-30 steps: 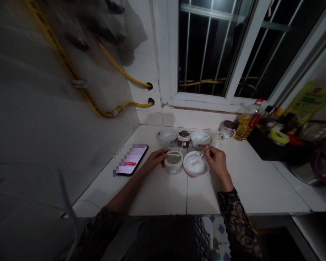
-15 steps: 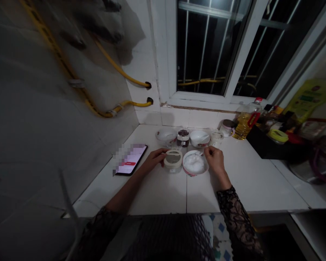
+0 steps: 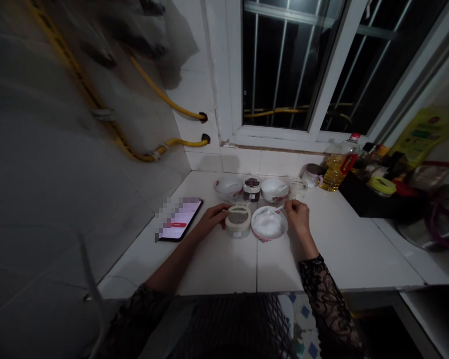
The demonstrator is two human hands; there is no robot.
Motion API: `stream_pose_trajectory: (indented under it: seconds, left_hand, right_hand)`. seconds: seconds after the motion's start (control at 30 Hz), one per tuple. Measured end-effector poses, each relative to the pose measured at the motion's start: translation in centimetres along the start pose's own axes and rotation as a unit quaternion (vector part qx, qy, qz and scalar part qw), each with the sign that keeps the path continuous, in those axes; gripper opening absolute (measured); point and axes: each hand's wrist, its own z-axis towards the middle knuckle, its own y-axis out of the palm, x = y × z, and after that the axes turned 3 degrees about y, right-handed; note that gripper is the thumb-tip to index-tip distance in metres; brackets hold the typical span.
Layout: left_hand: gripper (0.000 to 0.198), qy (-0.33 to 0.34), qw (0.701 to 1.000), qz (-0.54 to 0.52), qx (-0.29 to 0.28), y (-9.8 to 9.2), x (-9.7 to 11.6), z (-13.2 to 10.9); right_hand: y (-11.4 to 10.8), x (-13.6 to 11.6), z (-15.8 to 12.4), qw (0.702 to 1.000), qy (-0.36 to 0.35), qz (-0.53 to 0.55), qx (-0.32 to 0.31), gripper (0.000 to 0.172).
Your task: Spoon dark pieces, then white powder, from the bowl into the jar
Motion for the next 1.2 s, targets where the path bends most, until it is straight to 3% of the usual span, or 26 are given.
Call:
stream_pose_trajectory:
  seconds: [0.2, 0.33, 0.43, 0.5, 0.6, 0.67, 0.73, 0.9, 1.07, 1.2]
  left_hand:
    - [0.035, 0.009, 1.000, -0.004, -0.004, 0.0, -0.3, 0.1]
    - [0.035, 0.013, 1.000, -0.010, -0.006, 0.1, -0.3, 0.2]
    - [0.036, 0.012, 1.000, -0.013, -0.009, 0.1, -0.1, 0.1]
    - [0.035, 0.010, 1.000, -0.011, -0.007, 0.1, -0.1, 0.1]
    - [0.036, 0.010, 1.000, -0.008, -0.001, 0.1, -0.1, 0.1]
    - [0.037, 0.010, 1.000, -0.008, 0.000, 0.1, -0.1, 0.1]
    - [0.037, 0.009, 1.000, -0.008, -0.005, 0.1, -0.1, 0.1]
    - [0.036, 0.010, 1.000, -0.013, -0.005, 0.1, 0.1, 0.0]
    - [0.036, 0.010, 1.000, -0.019, -0.007, 0.0, 0.0, 0.0]
    - [0.037, 0.003, 1.000, -0.012, -0.008, 0.0, -0.2, 0.1]
  right_hand:
    - [0.5, 0.1, 0.3, 0.997, 0.052, 0.054, 0.003, 0.045]
    - [1.6, -1.0, -0.7, 0.993, 0.026, 0.117, 0.015, 0.044]
    - [2.6, -2.5, -2.1, 0.990, -0.071, 0.119, 0.029, 0.043]
    - [3.0, -3.4, -3.1, 0.980, -0.188, 0.071, 0.017, 0.039]
    - [3.3, -4.2, -3.9, 0.920, -0.385, -0.033, -0.063, 0.033]
    - [3.1, -4.3, -4.1, 0.888, -0.447, -0.070, -0.084, 0.033]
    - [2.7, -4.1, -3.9, 0.900, -0.428, -0.066, -0.051, 0.035]
    - [0.7, -3.0, -2.7, 0.974, -0.219, -0.041, 0.031, 0.047]
    - [-0.5, -1.9, -1.4, 0.984, -0.162, -0.073, 0.024, 0.052]
    - [0.0, -1.0, -1.2, 0.982, -0.150, -0.113, -0.036, 0.050]
